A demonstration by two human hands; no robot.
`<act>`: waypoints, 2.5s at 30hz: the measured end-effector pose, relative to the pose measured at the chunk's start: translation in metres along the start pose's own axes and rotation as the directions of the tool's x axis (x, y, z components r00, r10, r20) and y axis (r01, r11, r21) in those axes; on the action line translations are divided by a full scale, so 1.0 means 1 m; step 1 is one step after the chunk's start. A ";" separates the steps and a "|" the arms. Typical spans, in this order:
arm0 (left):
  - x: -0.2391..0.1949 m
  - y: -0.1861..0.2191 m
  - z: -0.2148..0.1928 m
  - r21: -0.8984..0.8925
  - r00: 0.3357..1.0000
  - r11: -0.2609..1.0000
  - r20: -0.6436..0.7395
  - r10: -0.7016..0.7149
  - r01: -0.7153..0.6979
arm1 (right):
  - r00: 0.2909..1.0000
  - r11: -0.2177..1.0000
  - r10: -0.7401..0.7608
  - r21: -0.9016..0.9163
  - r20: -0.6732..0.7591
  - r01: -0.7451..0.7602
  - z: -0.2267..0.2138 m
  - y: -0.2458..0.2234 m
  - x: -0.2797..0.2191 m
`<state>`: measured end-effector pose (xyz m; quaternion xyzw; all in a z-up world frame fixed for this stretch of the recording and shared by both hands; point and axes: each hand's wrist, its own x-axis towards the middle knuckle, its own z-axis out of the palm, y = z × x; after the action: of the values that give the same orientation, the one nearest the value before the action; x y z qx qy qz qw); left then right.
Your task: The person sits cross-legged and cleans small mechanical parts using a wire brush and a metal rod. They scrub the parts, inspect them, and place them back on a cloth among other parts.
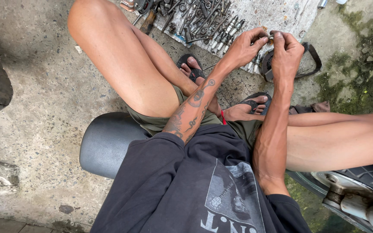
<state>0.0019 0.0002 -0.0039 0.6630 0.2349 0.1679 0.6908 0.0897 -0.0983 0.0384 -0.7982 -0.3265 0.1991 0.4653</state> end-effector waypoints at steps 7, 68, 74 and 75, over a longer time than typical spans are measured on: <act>-0.001 0.003 -0.003 -0.260 0.977 0.948 0.065 0.205 -0.182 | 0.998 0.997 -0.001 0.072 -0.066 0.006 0.003 -0.007 0.001; 0.008 -0.013 -0.023 -0.440 0.844 0.807 -0.174 -0.508 0.395 | 0.687 0.656 0.708 0.205 0.167 -0.726 0.017 0.017 0.024; 0.013 -0.054 -0.009 -0.429 0.747 0.755 -0.233 -0.622 0.495 | 0.731 0.724 0.623 0.148 0.280 -0.674 0.020 -0.010 0.027; 0.014 -0.058 -0.006 -0.423 0.741 0.759 -0.251 -0.623 0.495 | 0.704 0.720 0.635 0.086 0.320 -0.689 0.020 -0.022 0.024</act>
<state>0.0059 0.0089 -0.0635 0.3895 0.5222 0.1104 0.7506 0.0867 -0.0616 0.0474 -0.7767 -0.0547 0.4909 0.3909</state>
